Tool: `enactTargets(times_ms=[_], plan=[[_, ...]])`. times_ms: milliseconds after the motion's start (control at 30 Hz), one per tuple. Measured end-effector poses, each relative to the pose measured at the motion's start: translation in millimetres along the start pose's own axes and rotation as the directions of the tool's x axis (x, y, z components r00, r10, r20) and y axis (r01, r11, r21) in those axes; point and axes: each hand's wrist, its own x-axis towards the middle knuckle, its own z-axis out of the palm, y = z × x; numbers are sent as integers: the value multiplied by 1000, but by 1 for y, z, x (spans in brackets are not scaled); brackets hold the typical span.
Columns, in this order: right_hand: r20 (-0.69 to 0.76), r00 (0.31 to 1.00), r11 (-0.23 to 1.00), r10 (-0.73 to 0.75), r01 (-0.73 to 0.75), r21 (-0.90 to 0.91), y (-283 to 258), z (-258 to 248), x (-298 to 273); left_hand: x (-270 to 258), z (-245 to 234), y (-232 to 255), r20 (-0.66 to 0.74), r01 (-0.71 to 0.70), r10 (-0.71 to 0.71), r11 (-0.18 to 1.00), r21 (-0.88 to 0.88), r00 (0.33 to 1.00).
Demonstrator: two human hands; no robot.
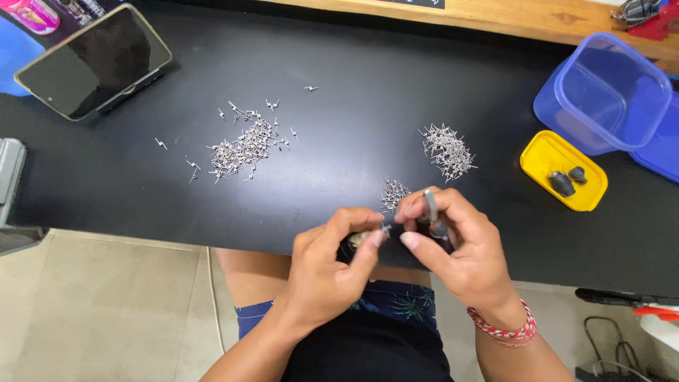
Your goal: The person uses pliers to trim small metal wire pins one by one, picking each from a pile on the table and cutting off the excess length. The trimmed pieces are placed into a separate pile on the table.
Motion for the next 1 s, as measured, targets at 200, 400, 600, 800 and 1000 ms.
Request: enactTargets(times_ms=[200, 400, 600, 800, 1000], plan=[[225, 970, 854, -91, 192, -483, -10, -13, 0, 12, -17, -2, 185, 389, -372, 607, -693, 910], [261, 945, 749, -200, 319, -581, -16, 1, 7, 10, -19, -3, 190, 313, -280, 506, -803, 941], [259, 943, 736, -207, 324, -594, -23, 8, 10, 9, -23, -2, 216, 335, -280, 508, -794, 935], [253, 951, 728, -181, 302, -616, -22, 9, 9, 9, -23, -5, 274, 396, -308, 473, -787, 911], [285, 944, 693, -169, 319, -646, -22, 3, 4, 2, -18, 3, -154, 76, -119, 963, -260, 981]])
